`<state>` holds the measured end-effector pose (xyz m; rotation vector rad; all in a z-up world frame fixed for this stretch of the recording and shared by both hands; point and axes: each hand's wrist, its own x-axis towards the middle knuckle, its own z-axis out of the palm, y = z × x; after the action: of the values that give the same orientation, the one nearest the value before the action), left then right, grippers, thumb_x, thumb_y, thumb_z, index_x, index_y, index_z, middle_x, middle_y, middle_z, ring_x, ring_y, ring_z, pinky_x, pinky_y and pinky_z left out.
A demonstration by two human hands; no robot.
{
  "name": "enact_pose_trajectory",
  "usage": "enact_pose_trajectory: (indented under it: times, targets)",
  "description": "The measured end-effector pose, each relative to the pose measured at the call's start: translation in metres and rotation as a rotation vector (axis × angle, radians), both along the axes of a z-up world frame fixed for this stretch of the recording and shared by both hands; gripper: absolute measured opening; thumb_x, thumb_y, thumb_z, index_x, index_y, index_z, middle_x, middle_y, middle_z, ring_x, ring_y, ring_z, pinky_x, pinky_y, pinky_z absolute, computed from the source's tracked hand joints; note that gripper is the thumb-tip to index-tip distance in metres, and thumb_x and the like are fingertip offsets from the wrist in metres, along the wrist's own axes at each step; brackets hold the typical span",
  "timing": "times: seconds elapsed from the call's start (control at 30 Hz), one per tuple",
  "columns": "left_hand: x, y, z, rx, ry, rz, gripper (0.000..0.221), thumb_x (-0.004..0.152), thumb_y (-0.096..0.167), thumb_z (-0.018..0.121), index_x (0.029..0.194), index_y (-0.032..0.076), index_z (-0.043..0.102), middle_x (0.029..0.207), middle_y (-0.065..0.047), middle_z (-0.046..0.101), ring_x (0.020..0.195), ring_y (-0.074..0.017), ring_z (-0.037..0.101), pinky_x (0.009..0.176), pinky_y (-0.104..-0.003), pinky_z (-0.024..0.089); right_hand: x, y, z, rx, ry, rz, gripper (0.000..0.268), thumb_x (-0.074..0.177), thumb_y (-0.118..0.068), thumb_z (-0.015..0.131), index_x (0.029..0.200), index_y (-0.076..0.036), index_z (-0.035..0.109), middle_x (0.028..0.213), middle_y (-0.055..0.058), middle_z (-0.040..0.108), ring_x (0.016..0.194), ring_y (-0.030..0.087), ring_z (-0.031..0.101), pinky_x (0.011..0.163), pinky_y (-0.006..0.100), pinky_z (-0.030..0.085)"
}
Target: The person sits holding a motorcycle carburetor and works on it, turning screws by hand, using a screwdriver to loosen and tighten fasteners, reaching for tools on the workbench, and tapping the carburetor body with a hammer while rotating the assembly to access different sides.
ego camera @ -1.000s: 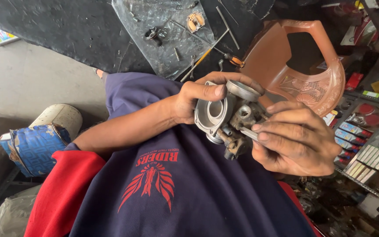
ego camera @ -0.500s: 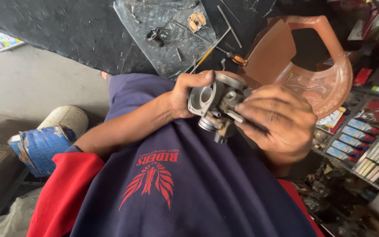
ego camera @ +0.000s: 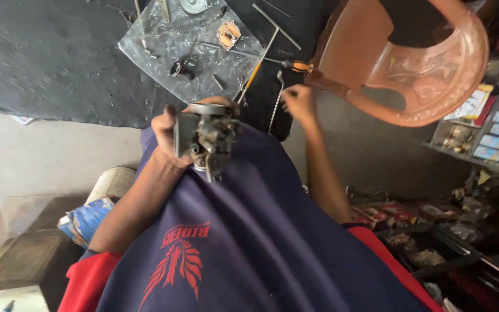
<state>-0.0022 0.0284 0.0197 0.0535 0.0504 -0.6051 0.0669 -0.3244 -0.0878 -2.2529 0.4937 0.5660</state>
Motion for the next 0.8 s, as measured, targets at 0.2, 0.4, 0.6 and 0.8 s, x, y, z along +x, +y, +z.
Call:
enact_pose_trajectory:
  times: [0.2, 0.4, 0.6, 0.8]
  targets:
    - [-0.007, 0.011, -0.014, 0.026, 0.07, 0.037, 0.11, 0.08, 0.069, 0.077, 0.146, -0.013, 0.044, 0.133, -0.029, 0.058, 0.117, -0.0373, 0.065, 0.1, -0.05, 0.058, -0.061, 0.015, -0.085, -0.486, -0.139, -0.016, 0.041, 0.083, -0.033, 0.079, 0.1, 0.003, 0.068, 0.098, 0.022, 0.072, 0.094, 0.041, 0.068, 0.08, 0.049, 0.053]
    - [-0.013, 0.011, -0.05, 0.008, 0.093, 0.041, 0.107, 0.084, 0.067, 0.076, 0.149, -0.012, 0.045, 0.133, -0.029, 0.058, 0.113, -0.0368, 0.065, 0.097, -0.046, 0.057, -0.087, -0.004, -0.121, -0.47, 0.007, -0.154, 0.035, 0.101, -0.035, 0.061, 0.11, -0.002, 0.067, 0.099, 0.024, 0.07, 0.093, 0.042, 0.068, 0.081, 0.052, 0.052]
    - [0.014, -0.004, -0.035, -0.074, 0.074, -0.01, 0.104, 0.08, 0.068, 0.074, 0.148, -0.006, 0.046, 0.143, -0.028, 0.057, 0.123, -0.0389, 0.065, 0.103, -0.05, 0.054, -0.081, -0.008, -0.024, 0.189, 0.023, -0.323, 0.024, 0.106, -0.02, 0.055, 0.119, -0.004, 0.068, 0.081, 0.001, 0.059, 0.059, 0.008, 0.051, 0.051, 0.026, 0.041]
    - [0.027, -0.005, -0.032, -0.161, 0.049, -0.098, 0.099, 0.084, 0.067, 0.07, 0.145, -0.009, 0.051, 0.14, -0.032, 0.057, 0.121, -0.0369, 0.064, 0.111, -0.056, 0.053, -0.054, 0.084, 0.201, 0.376, -0.463, 0.133, 0.038, 0.107, -0.01, 0.051, 0.143, -0.003, 0.055, 0.086, 0.001, 0.06, 0.06, 0.006, 0.051, 0.054, 0.023, 0.044]
